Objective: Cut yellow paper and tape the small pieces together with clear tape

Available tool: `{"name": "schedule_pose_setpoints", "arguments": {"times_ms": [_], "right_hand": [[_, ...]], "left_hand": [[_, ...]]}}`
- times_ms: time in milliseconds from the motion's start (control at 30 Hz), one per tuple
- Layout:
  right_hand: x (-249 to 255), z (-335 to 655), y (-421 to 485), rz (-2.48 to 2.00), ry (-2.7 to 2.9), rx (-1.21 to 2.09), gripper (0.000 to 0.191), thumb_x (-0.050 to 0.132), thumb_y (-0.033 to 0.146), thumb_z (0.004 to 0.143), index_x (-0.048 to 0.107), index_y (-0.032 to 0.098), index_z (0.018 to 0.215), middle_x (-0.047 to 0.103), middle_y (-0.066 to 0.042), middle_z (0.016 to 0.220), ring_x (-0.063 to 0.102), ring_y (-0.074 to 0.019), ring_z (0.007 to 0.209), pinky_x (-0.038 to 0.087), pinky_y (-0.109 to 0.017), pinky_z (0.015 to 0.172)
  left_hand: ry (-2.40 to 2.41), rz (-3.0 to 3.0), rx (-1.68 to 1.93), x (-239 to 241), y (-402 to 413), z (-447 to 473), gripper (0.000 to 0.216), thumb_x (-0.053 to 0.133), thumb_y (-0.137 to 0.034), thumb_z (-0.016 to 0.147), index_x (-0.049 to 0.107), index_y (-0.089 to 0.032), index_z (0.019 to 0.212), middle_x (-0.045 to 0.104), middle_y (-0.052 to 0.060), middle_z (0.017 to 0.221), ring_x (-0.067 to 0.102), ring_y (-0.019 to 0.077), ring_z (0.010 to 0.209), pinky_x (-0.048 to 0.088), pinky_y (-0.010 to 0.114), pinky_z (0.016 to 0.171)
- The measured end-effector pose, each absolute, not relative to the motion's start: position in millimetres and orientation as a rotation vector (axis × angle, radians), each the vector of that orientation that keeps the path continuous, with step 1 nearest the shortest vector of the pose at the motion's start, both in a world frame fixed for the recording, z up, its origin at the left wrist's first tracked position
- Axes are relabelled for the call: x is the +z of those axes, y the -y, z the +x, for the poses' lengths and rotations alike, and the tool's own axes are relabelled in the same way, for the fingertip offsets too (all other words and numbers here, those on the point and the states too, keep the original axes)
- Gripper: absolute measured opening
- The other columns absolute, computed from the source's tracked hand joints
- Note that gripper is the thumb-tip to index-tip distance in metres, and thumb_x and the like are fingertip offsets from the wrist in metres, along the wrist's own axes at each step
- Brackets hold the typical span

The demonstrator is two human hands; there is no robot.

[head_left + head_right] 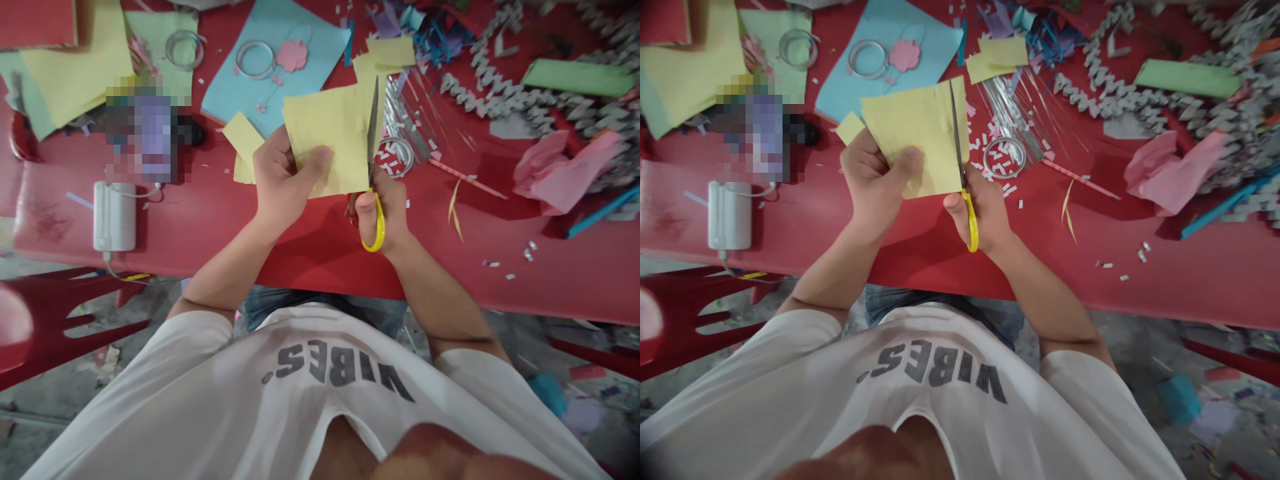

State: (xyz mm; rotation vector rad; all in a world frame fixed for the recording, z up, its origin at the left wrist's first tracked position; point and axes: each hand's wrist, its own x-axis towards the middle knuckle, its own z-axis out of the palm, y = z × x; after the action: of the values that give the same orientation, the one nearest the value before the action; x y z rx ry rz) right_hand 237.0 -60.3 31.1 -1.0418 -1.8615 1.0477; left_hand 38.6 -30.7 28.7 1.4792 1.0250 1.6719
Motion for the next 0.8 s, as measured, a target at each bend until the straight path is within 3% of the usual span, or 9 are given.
{"name": "schedule_pose_setpoints", "arguments": {"times_ms": [100,233,800], "right_hand": [[33.0,236.0,62.1,-1.032,1.747,1.021,0.064,0.048,0.085,0.098,0.059,0.024,0.113,0.053,-0.001,0.069,0.054,-0.0226,0.060,0.042,-0.036,0.054],[34.6,234.9,62.7,-1.043,1.740,1.013,0.062,0.049,0.085,0.098,0.061,0.026,0.111,0.052,0.001,0.067,0.053,-0.0221,0.059,0.042,-0.036,0.053],[34.8,233.9,61.0,-1.049,1.749,0.857,0.061,0.048,0.085,0.098,0.060,0.025,0.099,0.051,0.002,0.064,0.052,-0.0198,0.055,0.039,-0.034,0.051]], "left_hand": [[-1.034,1.472,1.666,25.6,30.2,37.7,0.040,0.072,-0.062,0.092,0.065,-0.024,0.105,0.060,0.000,0.086,0.074,0.0211,0.094,0.067,0.040,0.080],[-1.059,1.445,1.639,23.8,31.0,37.0,0.043,0.074,-0.063,0.090,0.064,-0.025,0.107,0.060,0.002,0.090,0.073,0.0228,0.100,0.065,0.040,0.082],[-1.070,1.400,1.650,27.3,30.9,39.3,0.045,0.078,-0.064,0.086,0.064,-0.025,0.102,0.062,0.000,0.084,0.072,0.0209,0.093,0.062,0.036,0.074]]}}
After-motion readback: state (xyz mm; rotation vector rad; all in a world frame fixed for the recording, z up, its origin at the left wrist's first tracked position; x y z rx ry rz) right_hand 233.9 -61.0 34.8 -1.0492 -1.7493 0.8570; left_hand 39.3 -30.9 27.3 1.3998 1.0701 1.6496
